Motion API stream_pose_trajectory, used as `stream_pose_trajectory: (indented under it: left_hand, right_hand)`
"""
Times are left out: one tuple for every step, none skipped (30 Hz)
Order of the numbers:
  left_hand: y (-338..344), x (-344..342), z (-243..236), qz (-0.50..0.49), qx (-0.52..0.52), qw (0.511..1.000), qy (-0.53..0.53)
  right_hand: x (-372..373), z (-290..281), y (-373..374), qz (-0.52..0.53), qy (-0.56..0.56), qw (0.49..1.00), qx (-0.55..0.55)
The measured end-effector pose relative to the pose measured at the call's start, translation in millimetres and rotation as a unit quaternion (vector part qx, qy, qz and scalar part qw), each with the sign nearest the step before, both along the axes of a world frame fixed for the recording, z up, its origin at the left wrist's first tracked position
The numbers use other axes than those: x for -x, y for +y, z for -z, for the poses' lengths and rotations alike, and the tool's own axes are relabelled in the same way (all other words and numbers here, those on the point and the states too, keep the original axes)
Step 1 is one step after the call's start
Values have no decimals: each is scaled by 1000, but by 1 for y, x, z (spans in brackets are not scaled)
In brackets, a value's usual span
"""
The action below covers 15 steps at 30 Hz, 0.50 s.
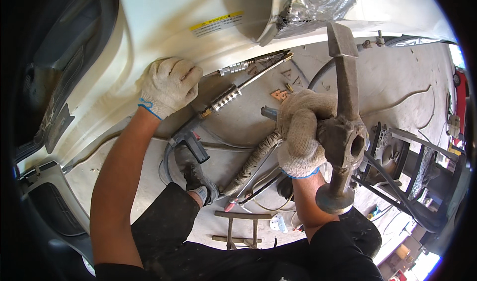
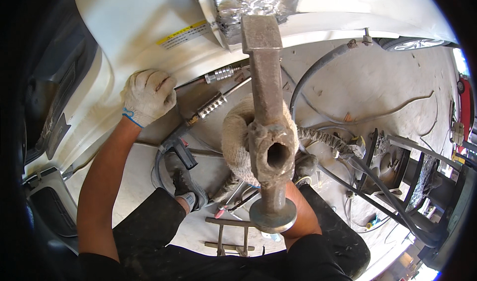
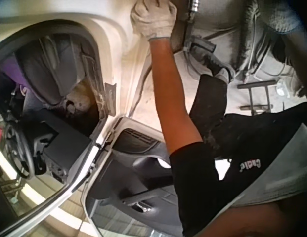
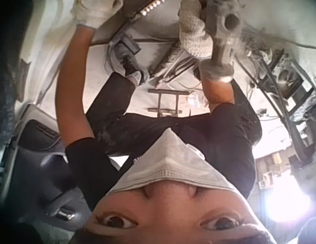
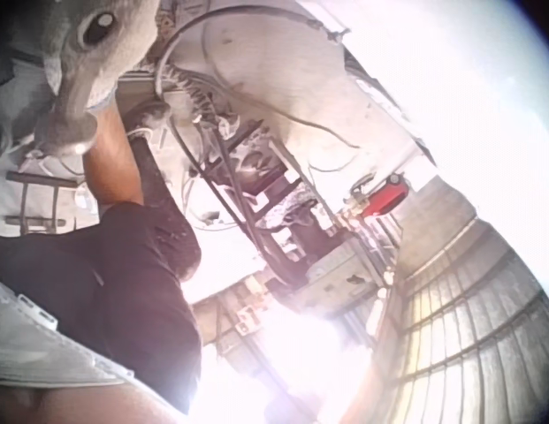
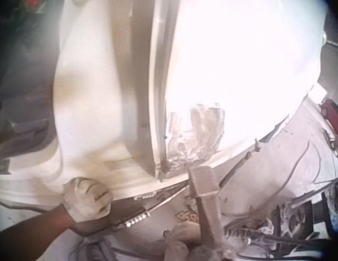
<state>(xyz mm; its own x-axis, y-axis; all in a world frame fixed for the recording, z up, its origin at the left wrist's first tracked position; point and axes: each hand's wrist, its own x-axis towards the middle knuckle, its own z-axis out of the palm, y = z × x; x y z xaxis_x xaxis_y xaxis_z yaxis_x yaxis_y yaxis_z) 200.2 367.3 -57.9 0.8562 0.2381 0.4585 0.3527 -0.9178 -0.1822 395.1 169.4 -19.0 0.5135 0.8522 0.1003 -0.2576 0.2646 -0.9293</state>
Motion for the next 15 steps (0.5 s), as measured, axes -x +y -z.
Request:
stream_pose_trajectory:
  left_hand:
    - [-1, 1, 1, 1, 6, 1000, 8]
    - [-2, 2, 2, 1, 13, 1000, 7]
    - [0, 1, 3, 3, 17, 1000, 3]
    - [2, 0, 3, 6, 22, 1000, -2]
    - [5, -2, 2, 6, 16, 1000, -2]
    - [3, 0, 4, 4, 17, 1000, 5]
    - [2, 3, 4, 0, 16, 1000, 12]
    - [0, 4, 4, -5, 13, 1000, 16]
    - [1, 4, 3, -2, 17, 1000, 16]
    - [2, 4, 3, 1, 20, 1000, 16]
    - [2, 4, 2, 3, 24, 1000, 16]
    - [2, 4, 2, 5, 16, 1000, 5]
    - [1, 3, 3, 7, 9, 1000, -6]
    - [1, 2, 2, 9, 3, 1000, -16]
    - [0, 1, 3, 4, 10, 1000, -3]
  right_hand:
    - [6, 3, 3, 27, 5, 999, 42]
    - [13, 5, 6, 54, 9, 995, 85]
    - [16, 6, 8, 84, 10, 989, 124]
    - [12, 10, 1, 108, -150, 971, 151]
    - [5, 11, -7, 130, -305, 927, 175]
    - [-5, -4, -1, -13, -225, 974, -23]
    - [-13, -19, 9, -154, -126, 955, -221]
    - [10, -10, -16, 65, -141, 988, -8]
    - [13, -7, -12, 76, -138, 987, 25]
    - [13, -5, -5, 87, -134, 986, 58]
    - [12, -4, 1, 97, -129, 983, 91]
    - [11, 0, 5, 106, -125, 979, 123]
    - [10, 2, 0, 86, -101, 985, 107]
    - [8, 5, -9, 66, -76, 991, 92]
    - [7, 0, -13, 47, -50, 994, 83]
